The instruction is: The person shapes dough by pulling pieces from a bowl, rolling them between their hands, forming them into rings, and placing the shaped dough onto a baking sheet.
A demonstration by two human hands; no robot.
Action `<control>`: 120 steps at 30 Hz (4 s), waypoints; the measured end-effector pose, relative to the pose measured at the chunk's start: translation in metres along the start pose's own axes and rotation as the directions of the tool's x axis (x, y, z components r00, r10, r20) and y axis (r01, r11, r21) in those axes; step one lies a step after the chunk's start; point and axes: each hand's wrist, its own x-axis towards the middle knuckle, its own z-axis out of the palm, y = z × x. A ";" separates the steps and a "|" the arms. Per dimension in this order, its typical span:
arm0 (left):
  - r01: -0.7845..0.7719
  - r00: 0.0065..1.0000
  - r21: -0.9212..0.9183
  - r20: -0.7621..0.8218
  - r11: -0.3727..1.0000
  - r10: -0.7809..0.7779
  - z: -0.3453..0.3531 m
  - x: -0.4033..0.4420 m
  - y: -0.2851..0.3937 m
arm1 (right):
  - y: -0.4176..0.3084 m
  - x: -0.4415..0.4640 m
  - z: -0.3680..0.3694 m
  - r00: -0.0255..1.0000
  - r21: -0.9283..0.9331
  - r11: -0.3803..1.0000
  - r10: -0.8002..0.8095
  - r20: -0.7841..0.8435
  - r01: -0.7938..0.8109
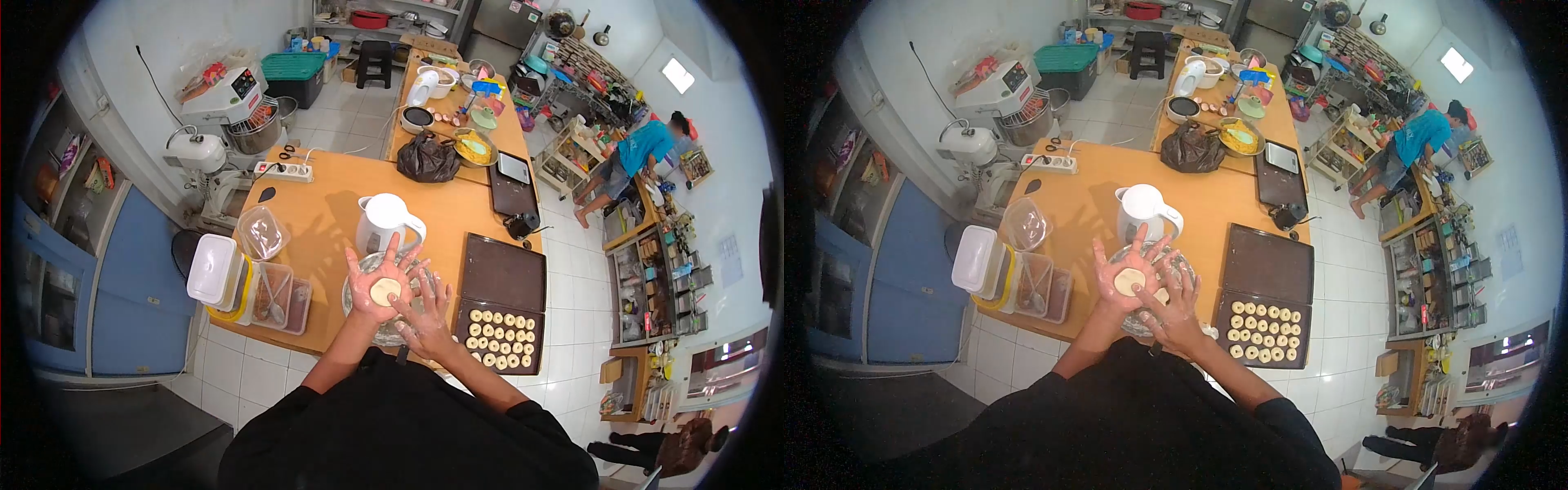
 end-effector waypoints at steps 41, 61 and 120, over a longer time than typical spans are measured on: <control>-0.009 0.975 0.288 -0.210 0.958 0.072 -0.069 0.000 0.005 | -0.003 0.024 0.016 0.983 0.496 0.858 0.179 -0.046 -0.133; 0.194 0.970 0.197 -0.182 0.961 -0.159 -0.069 -0.009 0.018 | 0.028 0.019 0.012 0.783 0.848 -0.043 0.363 0.505 -0.528; 0.130 0.990 -0.164 0.070 0.978 -0.120 -0.055 -0.003 0.002 | 0.000 0.003 -0.006 0.990 -0.026 0.997 -0.064 0.123 0.068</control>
